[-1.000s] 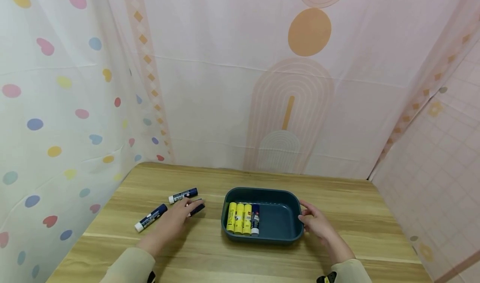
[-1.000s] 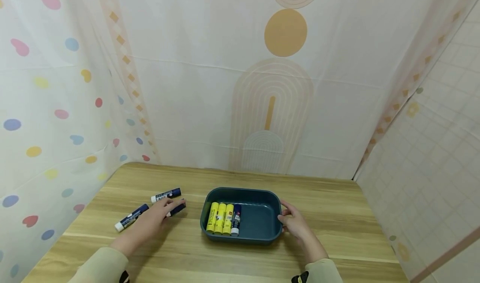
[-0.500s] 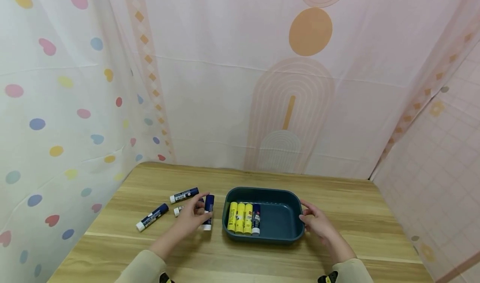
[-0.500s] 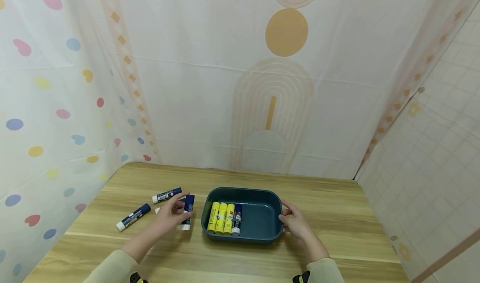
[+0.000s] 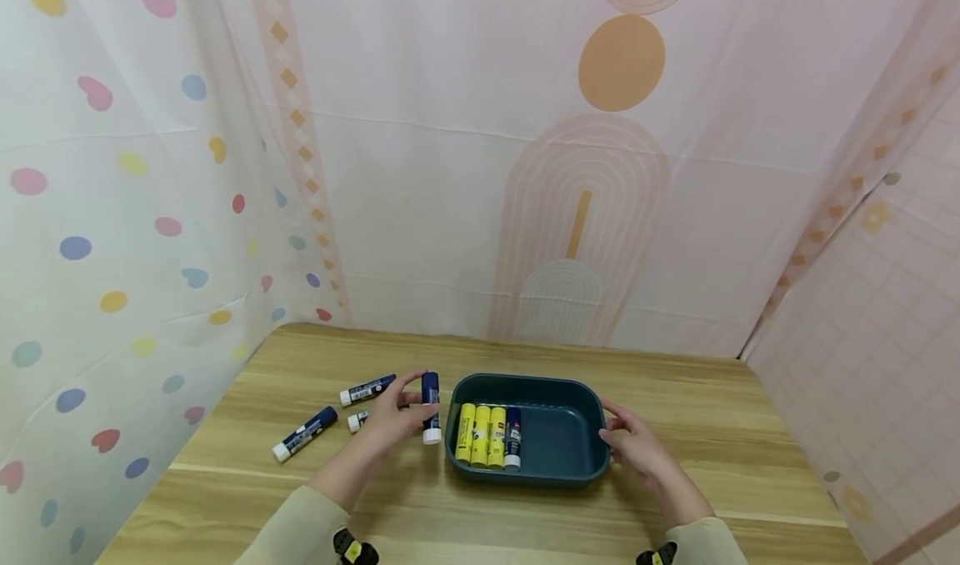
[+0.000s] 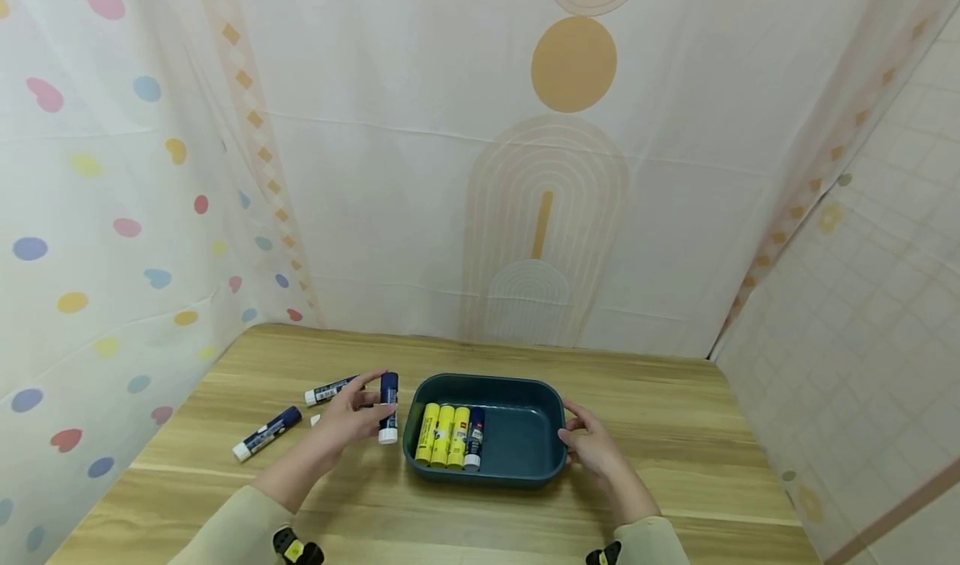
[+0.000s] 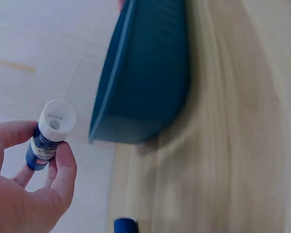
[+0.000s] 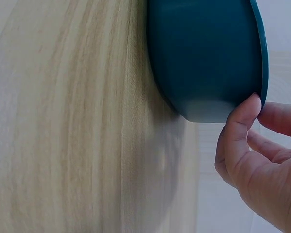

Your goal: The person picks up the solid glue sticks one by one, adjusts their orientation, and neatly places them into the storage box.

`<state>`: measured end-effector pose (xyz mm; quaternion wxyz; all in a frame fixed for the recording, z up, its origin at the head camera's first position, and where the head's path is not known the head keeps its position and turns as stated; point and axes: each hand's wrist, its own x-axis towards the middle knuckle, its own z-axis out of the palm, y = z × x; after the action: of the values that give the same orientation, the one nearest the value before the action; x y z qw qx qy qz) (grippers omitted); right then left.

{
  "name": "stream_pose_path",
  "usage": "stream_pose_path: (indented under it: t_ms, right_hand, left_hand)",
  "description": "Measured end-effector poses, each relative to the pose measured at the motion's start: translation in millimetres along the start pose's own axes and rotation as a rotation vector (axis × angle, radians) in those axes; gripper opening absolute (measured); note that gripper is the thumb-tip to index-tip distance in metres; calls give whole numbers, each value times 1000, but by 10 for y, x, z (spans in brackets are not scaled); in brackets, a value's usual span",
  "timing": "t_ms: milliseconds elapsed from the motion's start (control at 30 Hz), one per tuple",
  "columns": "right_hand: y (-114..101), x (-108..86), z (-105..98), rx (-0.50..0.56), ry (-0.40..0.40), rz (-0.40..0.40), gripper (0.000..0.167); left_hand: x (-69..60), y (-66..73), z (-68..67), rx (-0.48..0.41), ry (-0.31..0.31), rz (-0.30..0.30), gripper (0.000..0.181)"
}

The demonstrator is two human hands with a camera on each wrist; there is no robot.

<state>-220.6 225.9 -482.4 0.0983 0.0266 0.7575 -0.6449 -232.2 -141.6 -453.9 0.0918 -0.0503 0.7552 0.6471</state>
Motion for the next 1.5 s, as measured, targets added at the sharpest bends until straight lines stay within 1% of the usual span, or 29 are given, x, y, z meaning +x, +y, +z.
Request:
stream_pose_path:
  t_ms: [100,200,367,467,633,800,1033,1133,1233,1367,1433,1500]
  right_hand:
    - [0,-3,-9,2,0,0,53]
    - [1,-6,-12,1,1,1,52]
    - [5,-10,-19,-1,0,6,52]
    - [8,1,-21,-2,1,8,52]
    - [-6,19,-17,-9,11,9,51]
    - [-23,17,-8,-16,12,17,51]
    - [-20,5,-9,-5,17,11,51]
    - [-23,-2,-15,-4,16,10,51]
    - [-28,-12,-19,-8,6,7,52]
    - [-30,-21,-15,-7,3,8,52]
    - [-29,-23,-13,-7,8,12,51]
    - [-27,-23,-13,-6,11,15,51]
  left_hand:
    - [1,56,100,0,-11,17,64]
    - [-7,117,235,12,-30,32,63]
    - [-8,212,492,79,-63,47,61]
    - [28,221,630,107,-82,60,60]
    - [73,185,842,117,-105,76,62]
    - [72,138,1033,183,-90,115,63]
    - [88,97,1291,324,-65,214,60]
    - [90,93,1389,374,-52,231,59]
    - [82,85,1460,426,-23,239,58]
    - [60,60,1522,532,15,242,59]
    - [56,39,1549,594,31,255,59]
    - [55,25,1581,637,42,267,59]
